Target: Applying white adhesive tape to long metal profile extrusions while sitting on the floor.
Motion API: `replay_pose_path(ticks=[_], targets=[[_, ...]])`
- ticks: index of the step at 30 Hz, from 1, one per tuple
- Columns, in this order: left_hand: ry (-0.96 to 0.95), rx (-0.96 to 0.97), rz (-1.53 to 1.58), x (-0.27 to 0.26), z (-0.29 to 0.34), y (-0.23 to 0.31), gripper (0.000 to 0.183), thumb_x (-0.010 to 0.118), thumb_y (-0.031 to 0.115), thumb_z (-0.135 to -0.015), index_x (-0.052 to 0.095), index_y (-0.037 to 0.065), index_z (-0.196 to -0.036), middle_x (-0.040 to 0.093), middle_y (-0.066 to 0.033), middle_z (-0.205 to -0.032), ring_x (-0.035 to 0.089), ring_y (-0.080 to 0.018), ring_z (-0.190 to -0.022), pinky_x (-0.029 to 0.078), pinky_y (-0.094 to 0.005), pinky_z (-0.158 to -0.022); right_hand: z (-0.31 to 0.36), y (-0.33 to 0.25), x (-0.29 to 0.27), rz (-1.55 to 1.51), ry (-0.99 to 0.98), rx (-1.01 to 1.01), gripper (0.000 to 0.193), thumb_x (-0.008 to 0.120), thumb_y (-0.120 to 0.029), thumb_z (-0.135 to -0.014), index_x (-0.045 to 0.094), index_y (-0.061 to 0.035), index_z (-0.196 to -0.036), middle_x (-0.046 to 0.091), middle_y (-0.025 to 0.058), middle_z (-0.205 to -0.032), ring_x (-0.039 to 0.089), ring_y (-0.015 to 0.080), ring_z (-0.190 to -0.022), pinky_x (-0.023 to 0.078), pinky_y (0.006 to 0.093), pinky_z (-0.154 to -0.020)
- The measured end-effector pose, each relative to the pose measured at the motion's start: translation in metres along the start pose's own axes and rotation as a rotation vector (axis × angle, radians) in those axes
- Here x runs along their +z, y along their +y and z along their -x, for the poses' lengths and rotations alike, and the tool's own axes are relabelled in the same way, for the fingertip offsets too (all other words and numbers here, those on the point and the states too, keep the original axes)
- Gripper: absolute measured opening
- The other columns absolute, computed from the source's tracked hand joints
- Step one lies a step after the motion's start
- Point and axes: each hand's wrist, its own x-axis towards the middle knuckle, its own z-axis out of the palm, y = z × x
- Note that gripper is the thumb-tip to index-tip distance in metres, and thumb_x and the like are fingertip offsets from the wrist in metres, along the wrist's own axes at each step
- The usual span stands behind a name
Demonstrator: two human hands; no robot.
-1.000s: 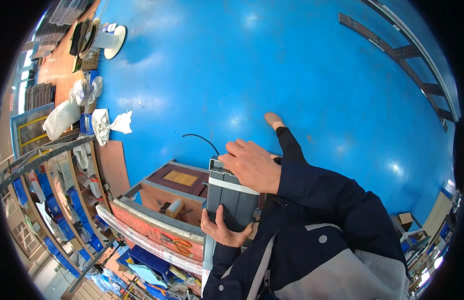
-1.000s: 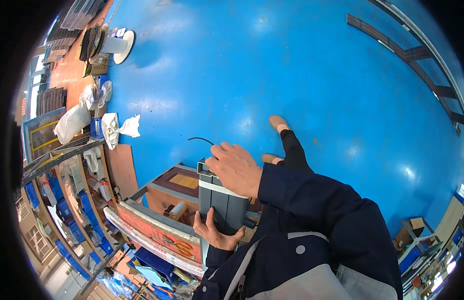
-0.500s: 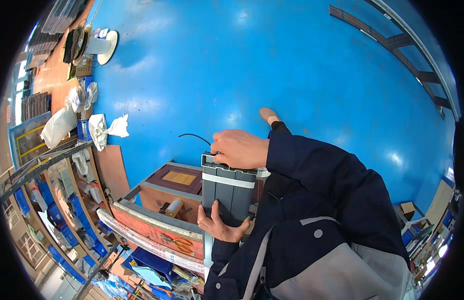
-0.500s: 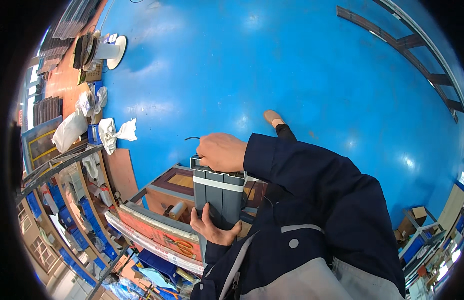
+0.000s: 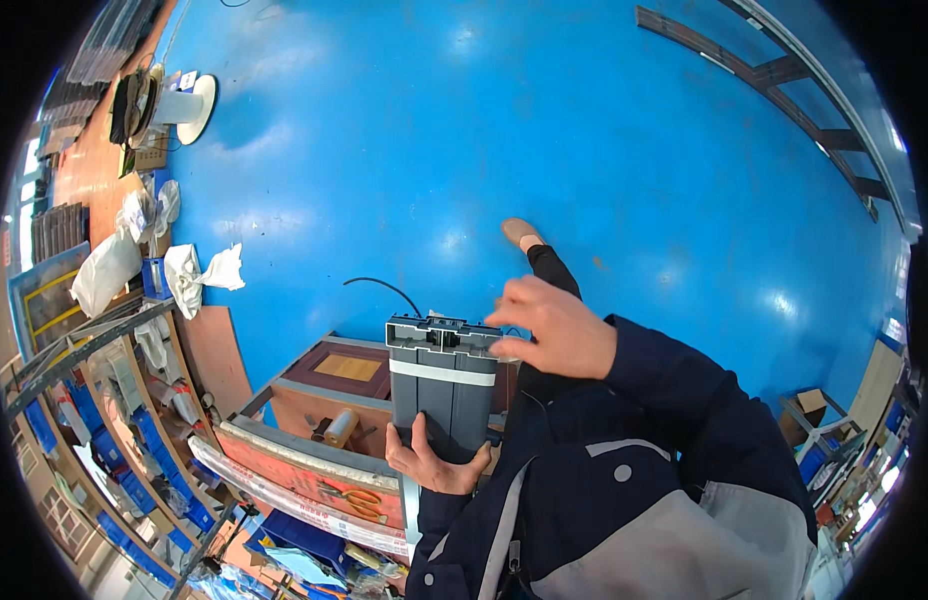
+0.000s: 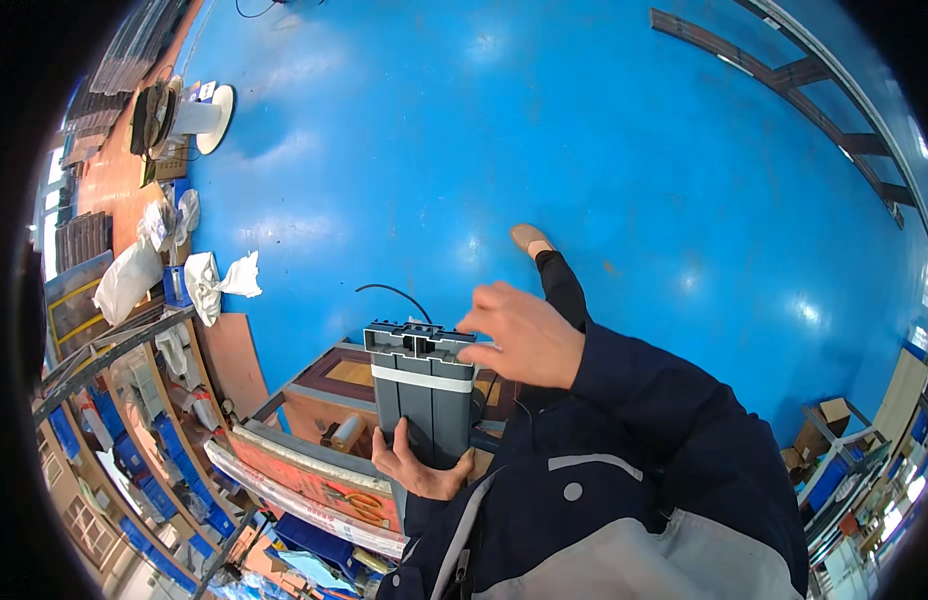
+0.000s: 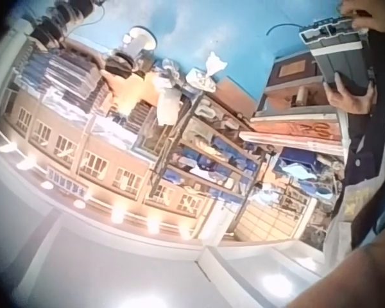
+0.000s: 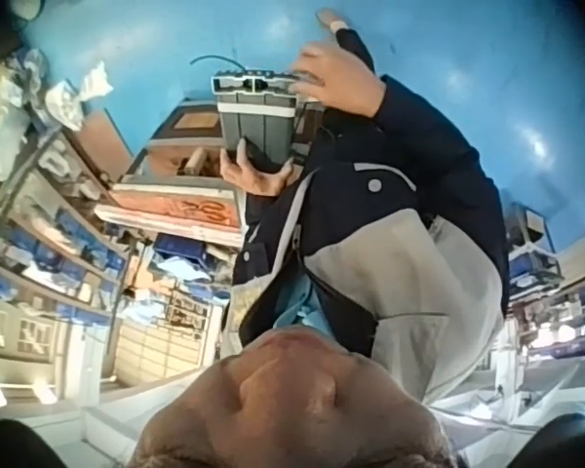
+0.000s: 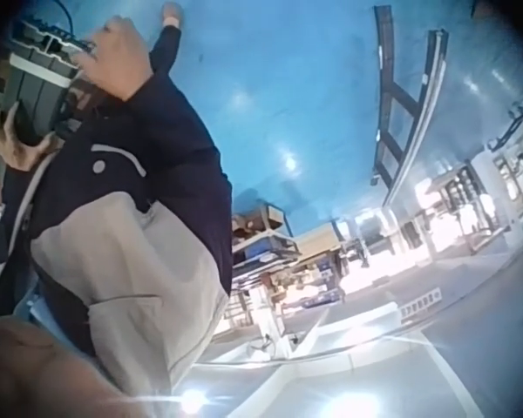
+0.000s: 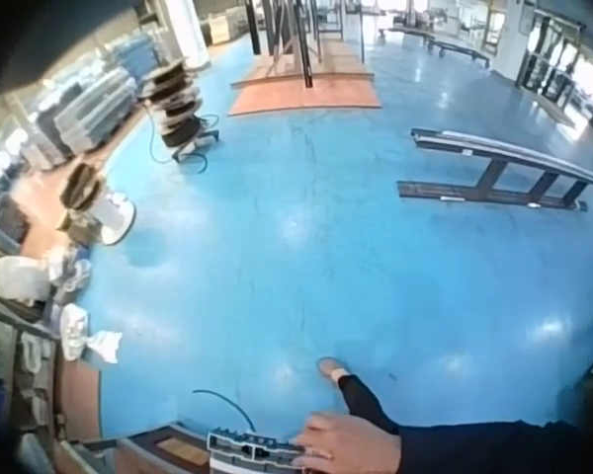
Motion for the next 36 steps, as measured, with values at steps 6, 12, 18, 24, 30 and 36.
replay_pose_path(ticks=[6, 12, 18, 24, 30, 36], targets=[[-0.007, -0.011, -0.009, 0.0, 0.001, 0.0, 0.103, 0.083, 0.064, -0.051, 0.059, 0.017, -0.14, 0.038, -0.0221, -0.15, 0.04, -0.0424, -0.128, 0.034, -0.0555, -0.106, 0.008, -0.001, 0.008, 0.161, 0.035, -0.071, 0.013, 0.074, -0.015, -0.088, 0.069, -0.0049, -0.095, 0.054, 0.0064, -0.097, 0.052, 0.0247, -0.089, 0.043, 0.0346, -0.08], [0.002, -0.022, 0.005, 0.0, 0.0, 0.004, 0.103, 0.082, 0.066, -0.053, 0.059, 0.017, -0.14, 0.039, -0.0218, -0.15, 0.04, -0.0421, -0.128, 0.034, -0.0555, -0.106, 0.005, -0.003, 0.008, 0.277, -0.006, -0.106, 0.015, 0.074, -0.015, -0.086, 0.067, -0.0053, -0.095, 0.052, 0.0065, -0.096, 0.051, 0.0246, -0.087, 0.042, 0.0347, -0.08], [0.003, -0.021, 0.0, 0.0, 0.001, 0.001, 0.103, 0.081, 0.067, -0.053, 0.059, 0.017, -0.14, 0.039, -0.0214, -0.15, 0.04, -0.042, -0.128, 0.034, -0.0553, -0.106, 0.0, -0.005, 0.007, 0.377, -0.038, -0.133, 0.02, 0.076, -0.022, -0.086, 0.063, -0.0071, -0.086, 0.051, 0.0072, -0.097, 0.05, 0.0248, -0.091, 0.043, 0.0374, -0.082], [0.007, 0.004, 0.003, -0.001, 0.0, -0.001, 0.102, 0.083, 0.063, -0.053, 0.059, 0.016, -0.14, 0.039, -0.0208, -0.15, 0.04, -0.0419, -0.128, 0.035, -0.0551, -0.106, -0.009, -0.018, 0.003, 0.321, -0.049, -0.116, 0.025, 0.078, -0.017, -0.084, 0.065, -0.0049, -0.101, 0.051, 0.0076, -0.098, 0.05, 0.0252, -0.089, 0.043, 0.0345, -0.081], [-0.037, -0.007, -0.002, -0.006, -0.003, 0.005, 0.103, 0.087, 0.051, -0.05, 0.057, 0.015, -0.141, 0.037, -0.0202, -0.15, 0.039, -0.0424, -0.129, 0.035, -0.0555, -0.106, -0.01, -0.027, 0.025, 0.246, 0.036, -0.119, 0.034, 0.081, -0.014, -0.079, 0.063, -0.0028, -0.106, 0.051, 0.009, -0.099, 0.048, 0.0255, -0.089, 0.044, 0.0338, -0.083], [-0.04, -0.015, -0.006, -0.007, -0.004, 0.01, 0.102, 0.086, 0.055, -0.053, 0.057, 0.014, -0.141, 0.037, -0.0213, -0.15, 0.04, -0.0435, -0.129, 0.035, -0.0567, -0.106, -0.01, -0.026, 0.033, 0.322, 0.056, -0.128, 0.038, 0.082, -0.011, -0.076, 0.062, -0.0014, -0.107, 0.052, 0.01, -0.1, 0.048, 0.0256, -0.089, 0.044, 0.033, -0.084]])
